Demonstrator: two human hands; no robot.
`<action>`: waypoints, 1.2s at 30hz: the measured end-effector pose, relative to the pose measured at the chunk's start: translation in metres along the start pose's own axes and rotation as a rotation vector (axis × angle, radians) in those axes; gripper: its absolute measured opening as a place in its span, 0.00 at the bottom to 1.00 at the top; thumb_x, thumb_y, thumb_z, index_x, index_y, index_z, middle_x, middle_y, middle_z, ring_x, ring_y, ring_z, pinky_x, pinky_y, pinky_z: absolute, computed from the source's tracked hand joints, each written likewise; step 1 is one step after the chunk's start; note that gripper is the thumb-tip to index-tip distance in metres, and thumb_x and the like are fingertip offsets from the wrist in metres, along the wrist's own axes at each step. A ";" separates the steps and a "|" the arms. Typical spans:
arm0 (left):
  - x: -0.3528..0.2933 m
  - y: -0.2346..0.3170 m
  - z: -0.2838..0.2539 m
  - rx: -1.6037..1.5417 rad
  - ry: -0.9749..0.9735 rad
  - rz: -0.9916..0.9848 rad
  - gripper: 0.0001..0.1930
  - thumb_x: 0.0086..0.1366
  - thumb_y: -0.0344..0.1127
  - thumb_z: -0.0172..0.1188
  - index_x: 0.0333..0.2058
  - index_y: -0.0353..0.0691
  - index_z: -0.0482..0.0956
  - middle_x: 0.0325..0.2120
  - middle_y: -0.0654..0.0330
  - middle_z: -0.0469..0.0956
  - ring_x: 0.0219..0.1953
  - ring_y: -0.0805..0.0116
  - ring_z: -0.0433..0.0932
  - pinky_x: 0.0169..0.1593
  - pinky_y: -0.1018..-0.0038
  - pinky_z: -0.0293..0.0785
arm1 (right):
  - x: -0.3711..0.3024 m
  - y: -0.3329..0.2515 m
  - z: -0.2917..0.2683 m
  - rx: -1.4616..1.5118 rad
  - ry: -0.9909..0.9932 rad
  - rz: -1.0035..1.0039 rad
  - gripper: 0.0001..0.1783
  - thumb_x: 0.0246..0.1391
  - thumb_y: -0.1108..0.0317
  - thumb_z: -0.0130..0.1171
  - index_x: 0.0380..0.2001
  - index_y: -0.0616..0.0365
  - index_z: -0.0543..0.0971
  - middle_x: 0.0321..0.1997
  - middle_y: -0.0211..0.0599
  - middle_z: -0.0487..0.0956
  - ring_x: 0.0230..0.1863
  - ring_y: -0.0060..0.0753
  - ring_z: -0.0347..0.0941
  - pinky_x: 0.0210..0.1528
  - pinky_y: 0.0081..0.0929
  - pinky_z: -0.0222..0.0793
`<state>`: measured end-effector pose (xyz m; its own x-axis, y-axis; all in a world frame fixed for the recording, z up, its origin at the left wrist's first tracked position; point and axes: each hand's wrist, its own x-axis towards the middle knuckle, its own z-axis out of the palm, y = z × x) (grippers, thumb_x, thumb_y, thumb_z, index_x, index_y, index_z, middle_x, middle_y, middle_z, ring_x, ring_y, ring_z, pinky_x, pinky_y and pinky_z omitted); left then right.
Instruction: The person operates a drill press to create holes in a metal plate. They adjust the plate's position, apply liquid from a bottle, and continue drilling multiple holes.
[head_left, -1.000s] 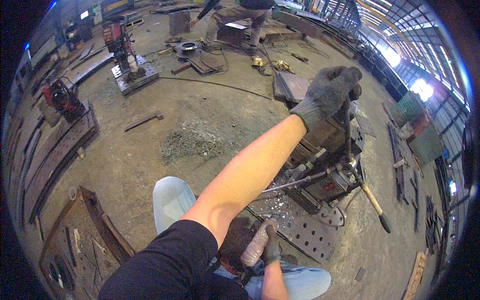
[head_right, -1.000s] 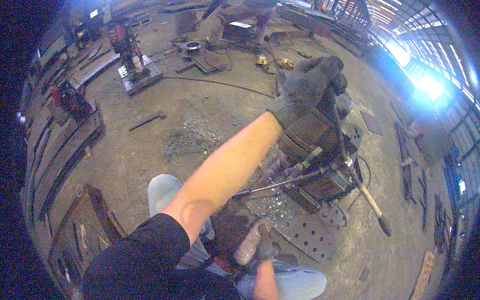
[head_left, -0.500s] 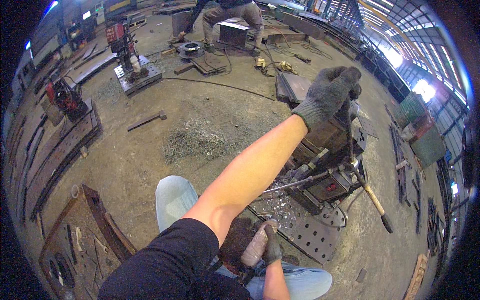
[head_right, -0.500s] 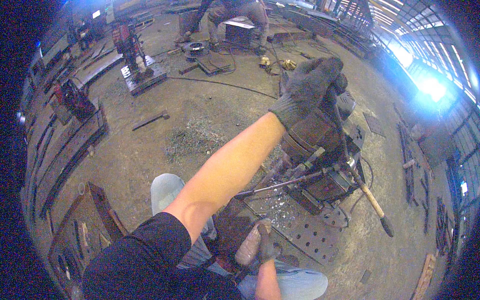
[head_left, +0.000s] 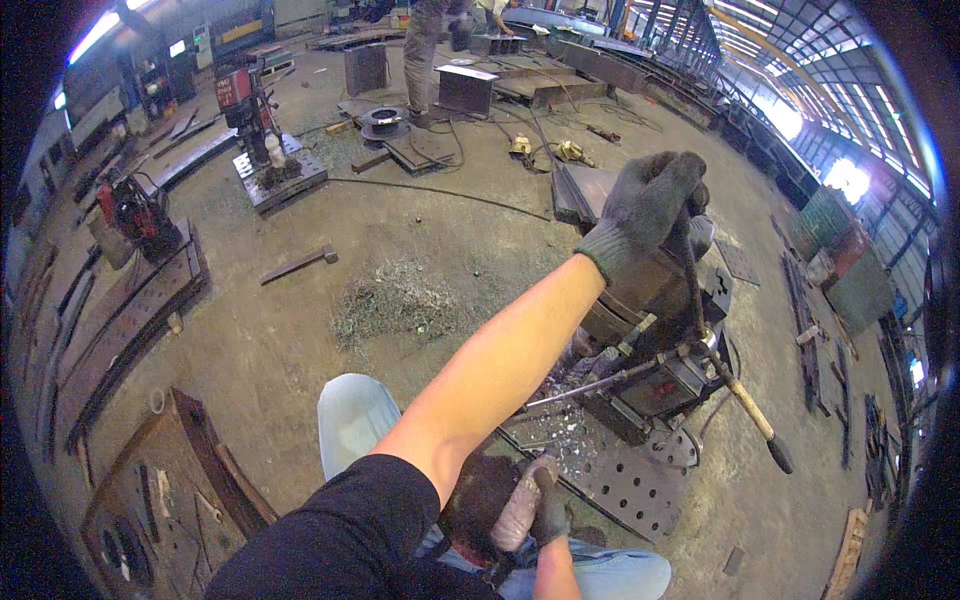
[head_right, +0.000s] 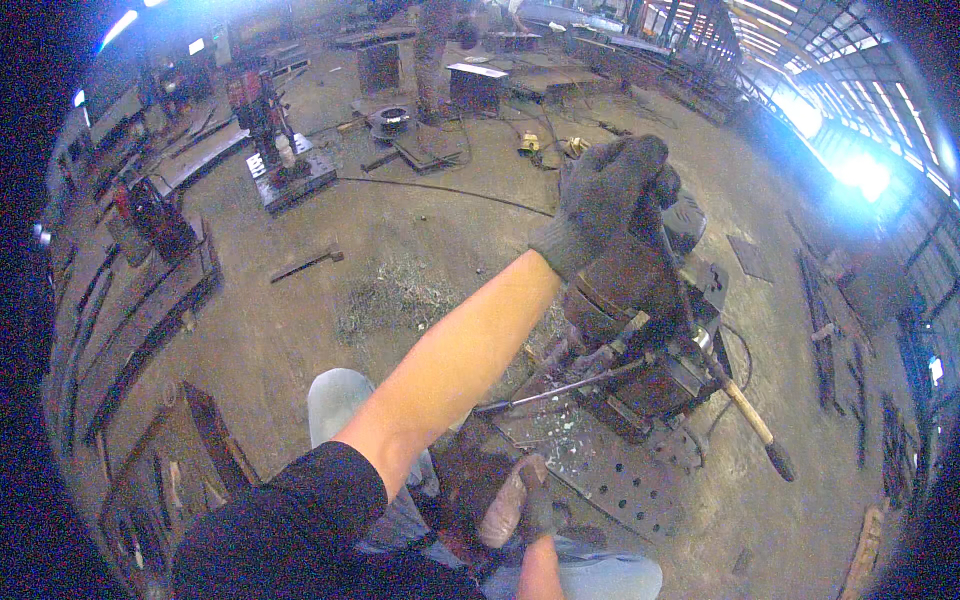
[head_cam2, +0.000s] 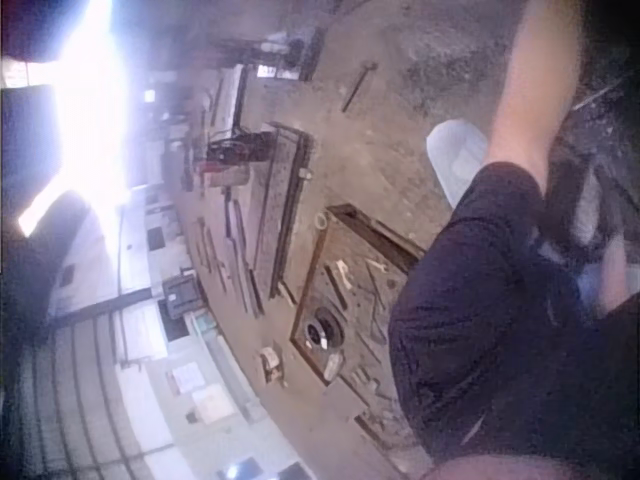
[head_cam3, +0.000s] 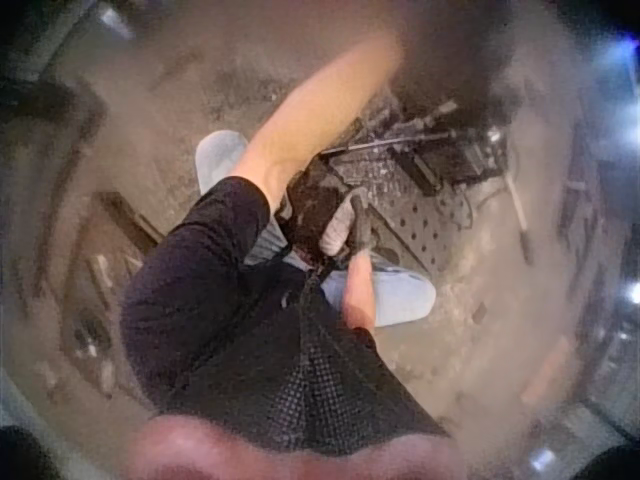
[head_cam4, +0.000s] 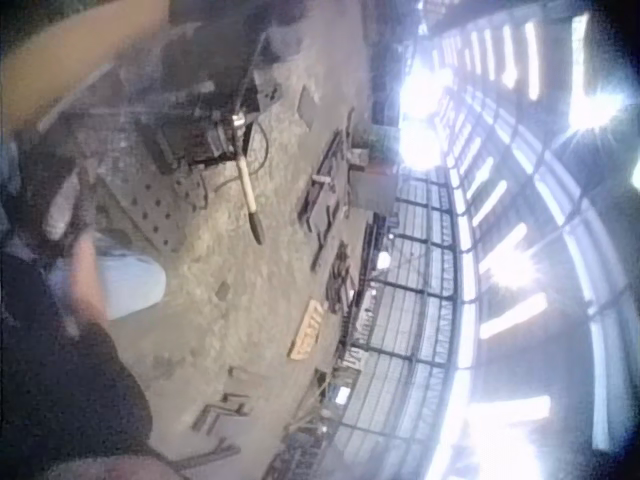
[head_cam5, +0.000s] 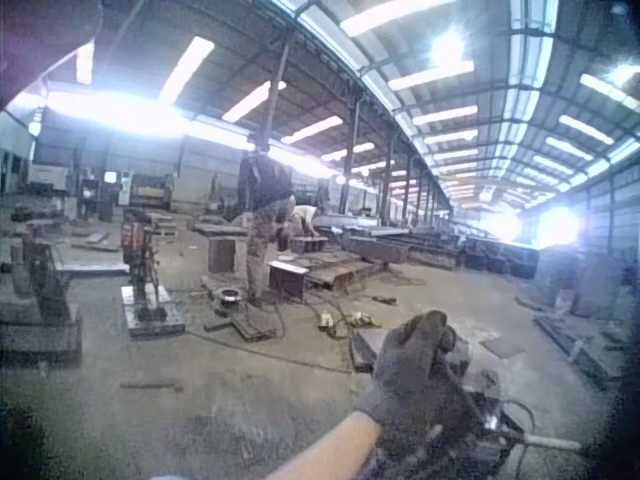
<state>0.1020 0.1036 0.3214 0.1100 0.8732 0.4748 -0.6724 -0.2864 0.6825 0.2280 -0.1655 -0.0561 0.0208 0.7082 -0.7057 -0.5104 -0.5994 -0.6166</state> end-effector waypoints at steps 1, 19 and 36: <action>0.001 -0.001 -0.005 0.022 -0.013 0.015 0.14 0.72 0.42 0.58 0.28 0.42 0.79 0.23 0.63 0.79 0.23 0.74 0.73 0.27 0.74 0.69 | 0.002 0.002 -0.001 -0.021 -0.048 0.031 0.33 0.58 0.45 0.64 0.58 0.59 0.75 0.52 0.38 0.79 0.50 0.35 0.77 0.55 0.33 0.74; 0.006 -0.015 -0.013 0.066 -0.048 0.100 0.17 0.74 0.43 0.55 0.30 0.37 0.81 0.26 0.58 0.81 0.29 0.69 0.78 0.35 0.71 0.75 | 0.046 0.027 -0.039 -0.067 -0.050 -0.150 0.19 0.62 0.57 0.63 0.53 0.50 0.76 0.41 0.28 0.79 0.40 0.28 0.77 0.44 0.32 0.75; 0.005 -0.013 -0.022 0.100 -0.031 0.129 0.17 0.74 0.44 0.55 0.31 0.38 0.80 0.27 0.59 0.81 0.28 0.69 0.78 0.33 0.71 0.74 | -0.032 -0.020 0.032 -0.059 -0.134 -0.078 0.34 0.64 0.48 0.60 0.66 0.54 0.69 0.59 0.35 0.76 0.57 0.33 0.73 0.60 0.33 0.69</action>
<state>0.0948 0.1207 0.3032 0.0508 0.8143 0.5782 -0.6061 -0.4350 0.6659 0.2095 -0.1639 -0.0102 -0.0581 0.7943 -0.6047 -0.4601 -0.5589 -0.6899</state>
